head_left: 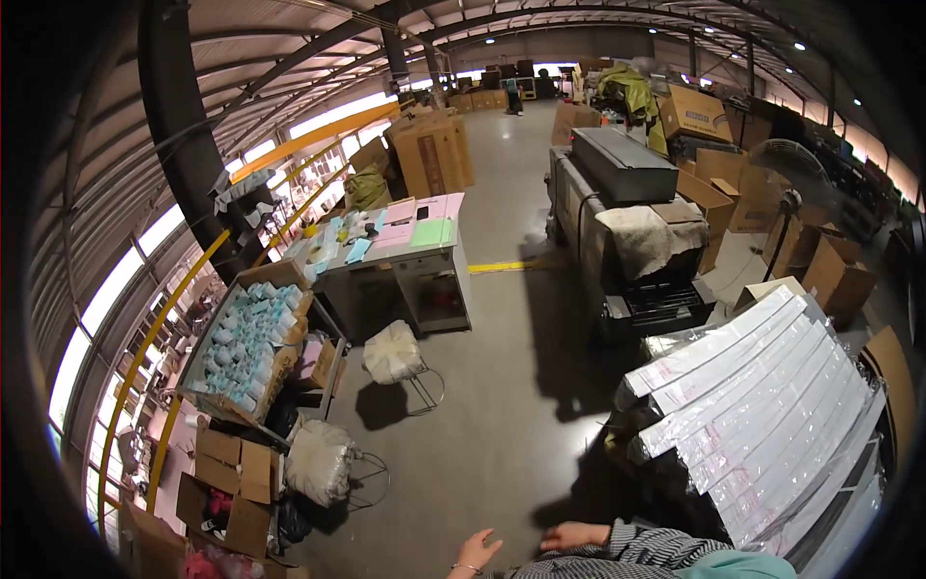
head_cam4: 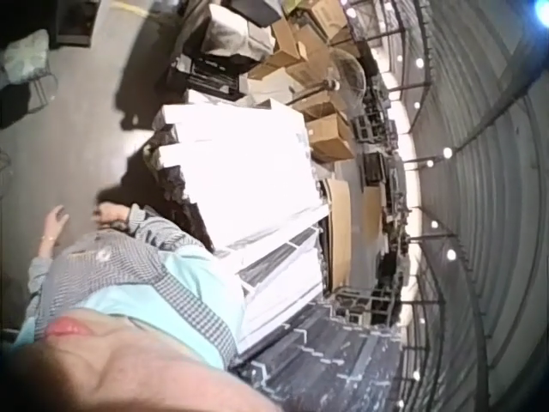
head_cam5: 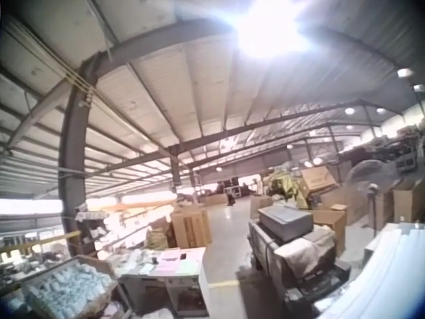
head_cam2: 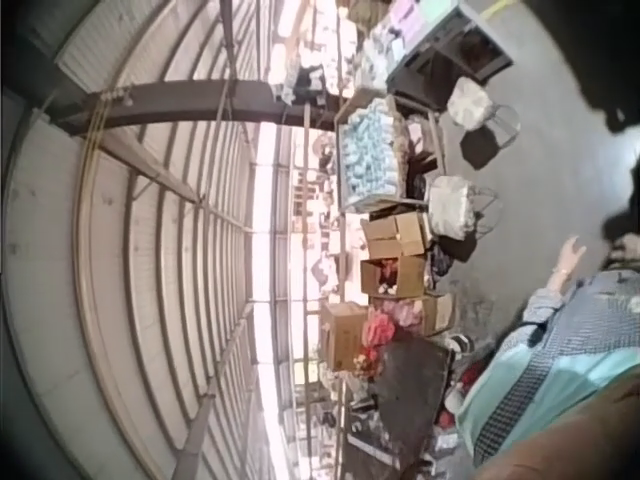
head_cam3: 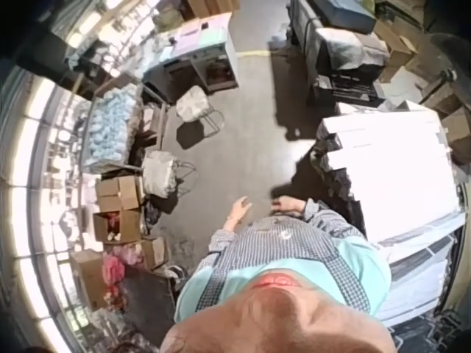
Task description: The recorder organizes wrapped metal profiles on a work surface and then uses a black marker to label cardboard boxes in a factory/warehouse setting.
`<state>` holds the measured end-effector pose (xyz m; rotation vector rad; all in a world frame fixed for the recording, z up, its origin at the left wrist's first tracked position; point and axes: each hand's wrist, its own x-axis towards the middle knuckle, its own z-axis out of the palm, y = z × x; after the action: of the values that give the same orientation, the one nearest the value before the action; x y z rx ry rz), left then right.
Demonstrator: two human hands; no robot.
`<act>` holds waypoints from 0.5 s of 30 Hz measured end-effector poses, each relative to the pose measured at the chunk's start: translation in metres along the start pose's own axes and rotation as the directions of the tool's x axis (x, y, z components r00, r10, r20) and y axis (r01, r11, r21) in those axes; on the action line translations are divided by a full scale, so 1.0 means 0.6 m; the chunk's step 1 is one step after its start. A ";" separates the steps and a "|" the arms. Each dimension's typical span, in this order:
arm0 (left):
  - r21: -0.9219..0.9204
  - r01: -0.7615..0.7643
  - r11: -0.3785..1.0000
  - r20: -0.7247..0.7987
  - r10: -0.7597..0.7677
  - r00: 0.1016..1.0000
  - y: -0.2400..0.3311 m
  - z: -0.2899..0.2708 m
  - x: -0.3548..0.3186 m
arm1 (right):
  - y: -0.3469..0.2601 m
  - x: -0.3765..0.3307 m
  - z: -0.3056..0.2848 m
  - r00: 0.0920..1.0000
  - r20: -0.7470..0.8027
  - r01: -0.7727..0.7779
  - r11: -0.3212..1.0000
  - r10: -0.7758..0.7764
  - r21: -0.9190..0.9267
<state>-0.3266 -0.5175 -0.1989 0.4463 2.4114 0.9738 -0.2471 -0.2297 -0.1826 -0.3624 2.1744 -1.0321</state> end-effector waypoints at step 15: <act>-0.098 -0.115 0.989 0.285 0.139 0.948 0.215 -0.078 0.506 | 0.130 0.193 -0.329 0.997 0.071 0.033 0.992 -0.043 0.125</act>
<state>-0.5878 -0.3119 -0.1758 0.6741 2.0926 0.9791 -0.4636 -0.1260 -0.2090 -0.3798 2.0342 -1.1501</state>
